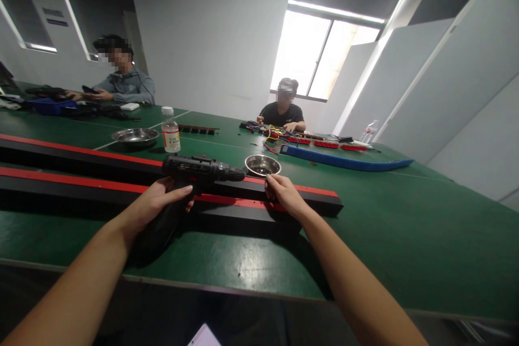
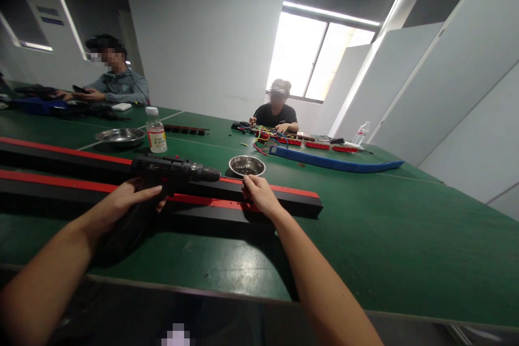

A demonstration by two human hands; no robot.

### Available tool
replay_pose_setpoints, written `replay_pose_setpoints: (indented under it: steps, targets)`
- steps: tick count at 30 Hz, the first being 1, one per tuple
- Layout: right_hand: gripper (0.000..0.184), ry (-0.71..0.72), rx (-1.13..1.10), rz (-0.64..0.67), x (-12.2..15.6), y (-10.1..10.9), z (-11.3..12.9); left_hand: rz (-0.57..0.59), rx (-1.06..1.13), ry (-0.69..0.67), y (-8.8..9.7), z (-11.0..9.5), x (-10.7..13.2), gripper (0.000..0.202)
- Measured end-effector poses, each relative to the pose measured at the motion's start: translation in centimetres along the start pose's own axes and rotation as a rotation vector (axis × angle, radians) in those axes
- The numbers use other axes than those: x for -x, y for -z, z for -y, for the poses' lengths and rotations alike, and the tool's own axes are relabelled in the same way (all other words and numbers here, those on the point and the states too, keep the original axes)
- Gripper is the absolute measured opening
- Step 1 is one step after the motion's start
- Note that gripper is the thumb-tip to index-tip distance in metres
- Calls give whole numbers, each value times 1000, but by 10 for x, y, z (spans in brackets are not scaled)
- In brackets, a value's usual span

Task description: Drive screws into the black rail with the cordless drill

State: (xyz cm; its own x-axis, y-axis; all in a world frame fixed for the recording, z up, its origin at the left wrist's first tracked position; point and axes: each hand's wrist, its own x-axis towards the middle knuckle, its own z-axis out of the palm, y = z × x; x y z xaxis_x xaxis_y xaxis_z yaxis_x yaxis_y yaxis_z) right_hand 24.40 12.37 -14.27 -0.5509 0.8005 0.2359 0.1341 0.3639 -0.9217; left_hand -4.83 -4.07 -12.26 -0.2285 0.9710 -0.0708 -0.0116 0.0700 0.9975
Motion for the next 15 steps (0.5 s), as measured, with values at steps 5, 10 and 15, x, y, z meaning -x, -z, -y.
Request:
replay_pose_setpoints:
  steps: [5, 10, 15]
  targets:
    - [47, 12, 10, -8, 0, 0, 0, 11, -34, 57, -1, -3, 0, 33]
    - [47, 26, 32, 0, 1, 0, 1, 3, -76, 43, 0, -1, 0, 32]
    - [43, 3, 0, -15, -2, -1, -1, 6, -119, -58, 10, -5, -1, 29]
